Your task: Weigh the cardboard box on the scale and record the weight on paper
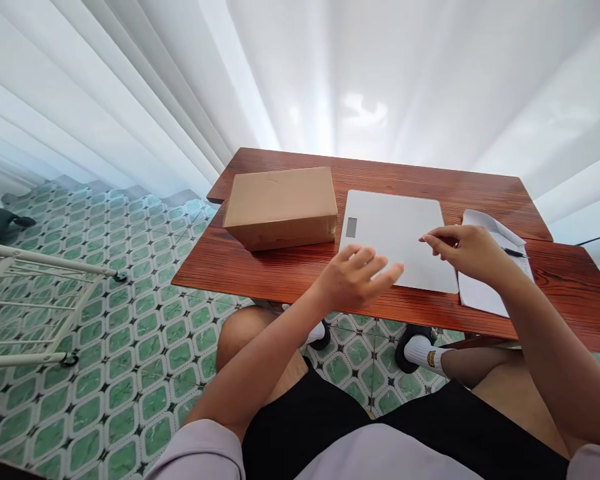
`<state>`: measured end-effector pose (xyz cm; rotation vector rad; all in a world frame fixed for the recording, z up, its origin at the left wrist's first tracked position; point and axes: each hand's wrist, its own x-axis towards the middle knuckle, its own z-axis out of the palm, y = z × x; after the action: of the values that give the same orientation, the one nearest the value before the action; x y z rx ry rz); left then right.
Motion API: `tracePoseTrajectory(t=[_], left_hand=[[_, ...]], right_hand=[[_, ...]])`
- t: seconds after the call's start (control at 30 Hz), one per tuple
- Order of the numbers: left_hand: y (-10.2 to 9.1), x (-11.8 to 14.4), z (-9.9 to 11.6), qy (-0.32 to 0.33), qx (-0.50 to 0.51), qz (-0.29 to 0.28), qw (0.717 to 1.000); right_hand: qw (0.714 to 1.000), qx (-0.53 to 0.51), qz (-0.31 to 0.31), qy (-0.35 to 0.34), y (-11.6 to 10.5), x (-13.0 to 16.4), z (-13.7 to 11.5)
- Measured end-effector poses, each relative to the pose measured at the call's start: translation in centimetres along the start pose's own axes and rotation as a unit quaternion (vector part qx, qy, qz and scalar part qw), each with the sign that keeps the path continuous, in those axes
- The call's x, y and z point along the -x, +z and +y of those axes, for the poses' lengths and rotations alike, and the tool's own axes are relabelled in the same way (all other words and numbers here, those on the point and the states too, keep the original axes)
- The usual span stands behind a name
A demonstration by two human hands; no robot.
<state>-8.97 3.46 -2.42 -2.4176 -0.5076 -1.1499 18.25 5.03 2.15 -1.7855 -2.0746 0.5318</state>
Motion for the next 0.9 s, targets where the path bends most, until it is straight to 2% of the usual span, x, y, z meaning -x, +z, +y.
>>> tracePoseTrajectory(t=[0.17,0.33,0.43,0.57,0.73,0.9], left_hand=[[2.4,-0.1,3.4,0.083,0.037,-0.023,0.996],[3.4,0.4,5.1,0.128,0.064,-0.059,0.988],[3.5,0.7,5.7,0.142,0.082,-0.079,0.983],[3.6,0.4,6.6,0.174,0.088,-0.095,0.976],[4.5,-2.1,7.6,0.234,0.106,-0.093,0.962],[6.7,-5.9,8.5,0.31,0.122,-0.083,0.939]], right_hand=[[0.999,0.01,0.0,0.031,-0.7,1.8,3.8],[0.998,-0.022,0.035,0.049,-1.2,2.7,7.3],[0.996,-0.02,0.082,0.039,-1.6,3.1,9.4],[0.98,0.098,0.17,0.03,-2.2,3.7,12.4],[0.973,0.147,0.175,0.023,-2.5,4.5,16.0],[0.971,0.171,0.167,0.009,-2.2,4.9,17.9]])
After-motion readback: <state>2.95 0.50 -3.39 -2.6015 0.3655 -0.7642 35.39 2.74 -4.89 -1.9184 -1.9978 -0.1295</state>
